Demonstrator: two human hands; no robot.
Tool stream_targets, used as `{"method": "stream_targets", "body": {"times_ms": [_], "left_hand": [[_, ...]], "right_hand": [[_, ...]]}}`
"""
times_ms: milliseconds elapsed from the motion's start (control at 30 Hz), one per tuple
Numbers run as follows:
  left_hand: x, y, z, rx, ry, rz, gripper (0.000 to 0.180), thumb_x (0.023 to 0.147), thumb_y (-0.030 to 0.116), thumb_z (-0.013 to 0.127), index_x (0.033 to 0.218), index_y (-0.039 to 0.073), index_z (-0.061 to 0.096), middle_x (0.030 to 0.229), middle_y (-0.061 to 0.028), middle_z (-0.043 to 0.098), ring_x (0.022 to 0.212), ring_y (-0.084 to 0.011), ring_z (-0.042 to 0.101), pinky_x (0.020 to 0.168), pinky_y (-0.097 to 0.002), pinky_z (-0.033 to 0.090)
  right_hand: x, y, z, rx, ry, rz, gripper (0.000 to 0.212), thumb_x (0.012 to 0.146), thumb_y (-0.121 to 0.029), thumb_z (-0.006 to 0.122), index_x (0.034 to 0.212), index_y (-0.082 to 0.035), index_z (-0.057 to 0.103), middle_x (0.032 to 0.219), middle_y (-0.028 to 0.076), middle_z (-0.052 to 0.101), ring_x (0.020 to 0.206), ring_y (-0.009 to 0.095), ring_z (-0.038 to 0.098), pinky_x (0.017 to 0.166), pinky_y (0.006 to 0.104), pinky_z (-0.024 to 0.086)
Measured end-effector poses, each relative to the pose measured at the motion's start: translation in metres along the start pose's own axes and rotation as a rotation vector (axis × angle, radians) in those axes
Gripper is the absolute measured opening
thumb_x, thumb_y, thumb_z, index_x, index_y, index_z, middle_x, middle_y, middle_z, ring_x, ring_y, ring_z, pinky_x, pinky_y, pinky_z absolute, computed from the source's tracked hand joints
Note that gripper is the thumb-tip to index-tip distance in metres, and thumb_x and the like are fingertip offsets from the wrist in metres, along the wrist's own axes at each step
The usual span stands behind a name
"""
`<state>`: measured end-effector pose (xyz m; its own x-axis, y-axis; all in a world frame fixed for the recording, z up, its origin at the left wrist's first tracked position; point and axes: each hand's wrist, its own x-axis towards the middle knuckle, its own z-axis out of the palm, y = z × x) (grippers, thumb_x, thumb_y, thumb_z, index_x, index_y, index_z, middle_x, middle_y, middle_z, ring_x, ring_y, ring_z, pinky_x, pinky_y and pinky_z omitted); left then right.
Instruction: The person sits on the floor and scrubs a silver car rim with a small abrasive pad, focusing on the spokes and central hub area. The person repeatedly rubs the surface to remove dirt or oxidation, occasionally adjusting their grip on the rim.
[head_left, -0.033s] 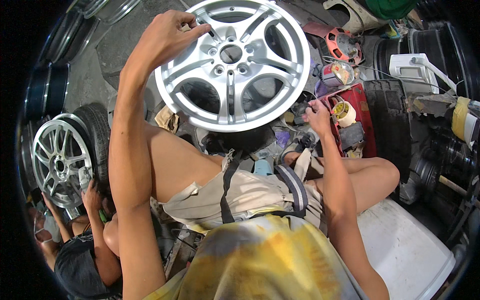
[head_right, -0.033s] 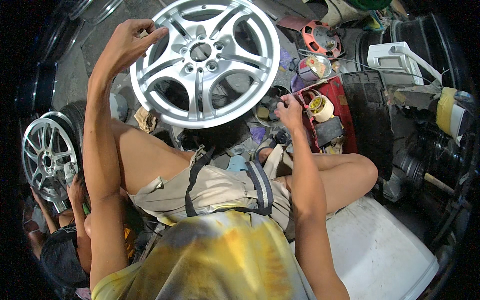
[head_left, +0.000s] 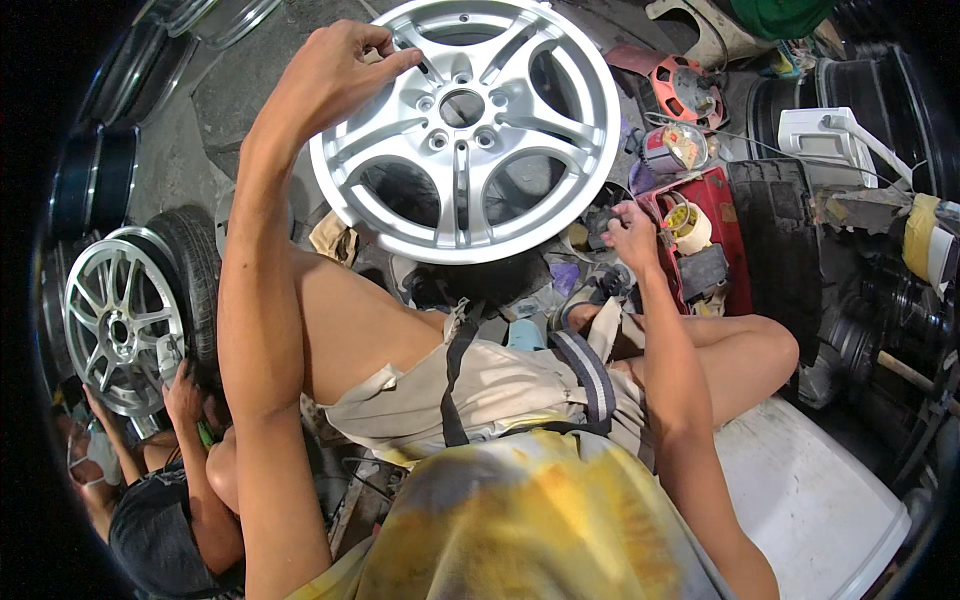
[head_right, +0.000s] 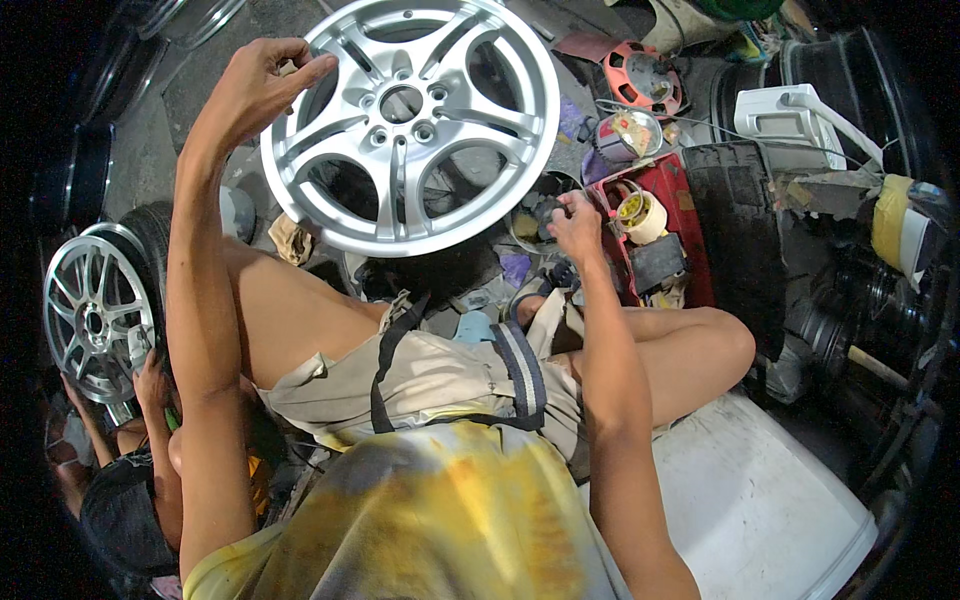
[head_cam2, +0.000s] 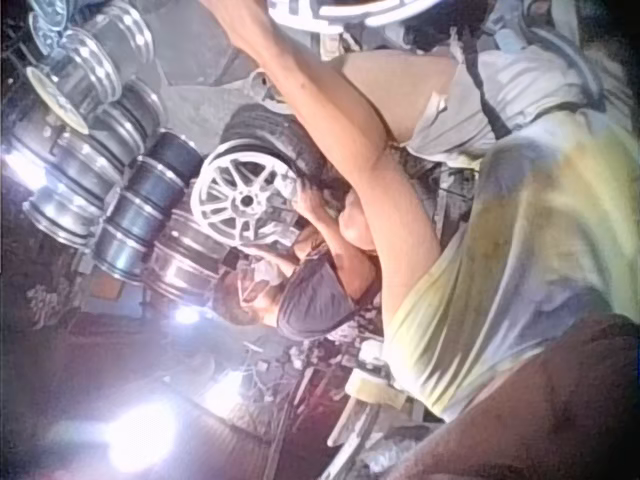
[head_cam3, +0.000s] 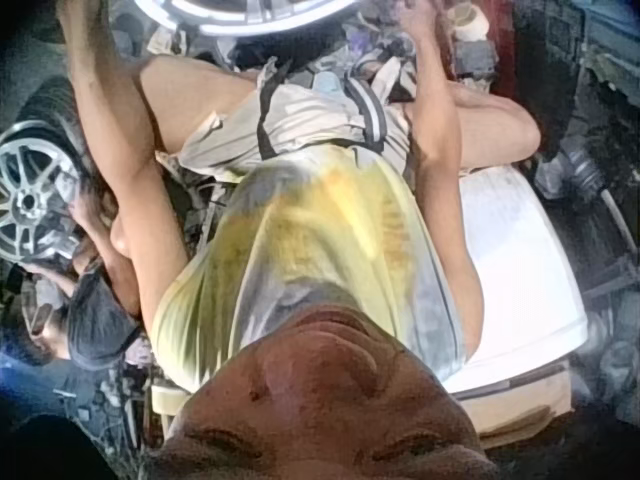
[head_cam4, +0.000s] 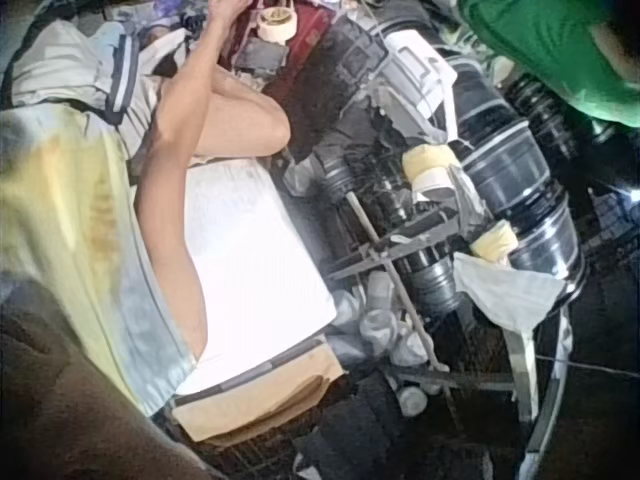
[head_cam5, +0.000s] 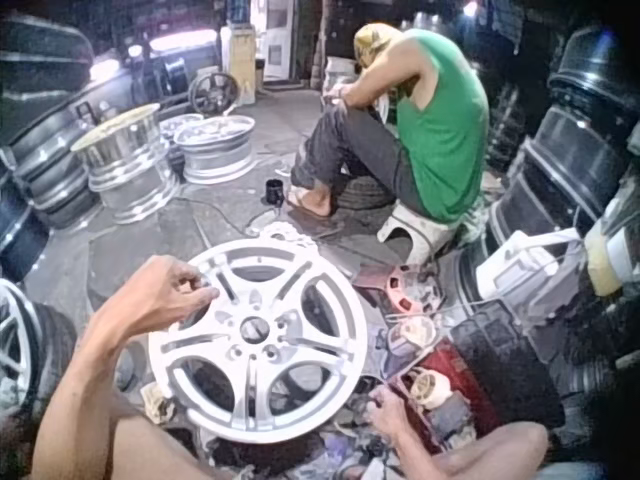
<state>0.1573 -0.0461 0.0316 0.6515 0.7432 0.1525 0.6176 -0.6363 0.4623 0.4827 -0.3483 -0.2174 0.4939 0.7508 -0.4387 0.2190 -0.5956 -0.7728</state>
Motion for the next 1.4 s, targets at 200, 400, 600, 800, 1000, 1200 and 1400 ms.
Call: {"method": "stream_targets", "body": {"times_ms": [200, 400, 600, 800, 1000, 1200, 1400], "left_hand": [[-0.002, -0.002, 0.001, 0.039, -0.010, -0.008, 0.045, 0.093, 0.046, 0.068, 0.073, 0.006, 0.067, 0.054, -0.0014, 0.048, 0.048, -0.0095, 0.043, 0.046, -0.0281, 0.034], [-0.014, 0.012, -0.016, 0.065, -0.117, -0.142, 0.045, 0.092, 0.043, 0.069, 0.074, 0.002, 0.066, 0.056, -0.0036, 0.050, 0.051, -0.0107, 0.042, 0.048, -0.0308, 0.033], [-0.014, 0.016, -0.016, 0.024, -0.137, -0.164, 0.043, 0.092, 0.040, 0.069, 0.074, 0.001, 0.066, 0.057, -0.0037, 0.049, 0.052, -0.0113, 0.040, 0.048, -0.0311, 0.031], [-0.007, 0.015, -0.013, 0.069, -0.063, -0.073, 0.043, 0.092, 0.041, 0.069, 0.075, 0.002, 0.067, 0.056, -0.0027, 0.048, 0.051, -0.0107, 0.040, 0.047, -0.0305, 0.030], [-0.001, 0.029, -0.017, 0.083, -0.148, -0.118, 0.039, 0.089, 0.041, 0.071, 0.088, 0.002, 0.074, 0.065, -0.0109, 0.060, 0.058, -0.0209, 0.056, 0.058, -0.0350, 0.045], [-0.003, 0.011, -0.003, 0.063, -0.018, 0.031, 0.046, 0.090, 0.048, 0.069, 0.080, 0.003, 0.072, 0.055, -0.0042, 0.050, 0.049, -0.0130, 0.046, 0.046, -0.0304, 0.033], [-0.002, 0.011, -0.004, 0.051, -0.062, 0.001, 0.046, 0.089, 0.049, 0.070, 0.083, 0.003, 0.072, 0.057, -0.0049, 0.053, 0.050, -0.0132, 0.048, 0.047, -0.0294, 0.036]], "right_hand": [[0.015, 0.011, 0.038, -0.486, -0.168, 0.076, 0.031, 0.074, -0.019, 0.079, 0.097, -0.002, 0.070, 0.089, 0.017, 0.072, 0.088, 0.034, 0.070, 0.085, 0.0405, 0.053], [0.020, 0.020, 0.052, -0.770, 0.042, -0.114, 0.018, 0.087, -0.017, 0.065, 0.098, -0.005, 0.073, 0.094, 0.021, 0.071, 0.097, 0.039, 0.068, 0.088, 0.0472, 0.054], [0.024, 0.023, 0.057, -0.830, 0.035, -0.092, 0.022, 0.092, -0.013, 0.054, 0.096, -0.004, 0.074, 0.096, 0.024, 0.071, 0.093, 0.041, 0.069, 0.085, 0.0499, 0.055], [0.032, 0.021, 0.044, -0.838, -0.007, -0.179, 0.013, 0.082, -0.011, 0.069, 0.091, -0.004, 0.075, 0.092, 0.021, 0.073, 0.089, 0.038, 0.071, 0.087, 0.0448, 0.055], [0.047, 0.010, 0.004, -0.085, -0.343, 0.176, 0.033, 0.083, -0.001, 0.068, 0.113, 0.011, 0.064, 0.084, 0.019, 0.074, 0.074, 0.025, 0.075, 0.067, 0.0314, 0.061], [0.041, 0.016, 0.007, 0.054, -0.333, 0.206, 0.019, 0.080, 0.002, 0.076, 0.088, 0.004, 0.059, 0.080, 0.017, 0.071, 0.072, 0.023, 0.074, 0.058, 0.0314, 0.060], [0.044, 0.027, 0.001, -0.202, -0.268, 0.073, 0.026, 0.078, -0.005, 0.082, 0.087, 0.000, 0.057, 0.071, 0.011, 0.066, 0.060, 0.017, 0.067, 0.051, 0.0322, 0.054]]}}
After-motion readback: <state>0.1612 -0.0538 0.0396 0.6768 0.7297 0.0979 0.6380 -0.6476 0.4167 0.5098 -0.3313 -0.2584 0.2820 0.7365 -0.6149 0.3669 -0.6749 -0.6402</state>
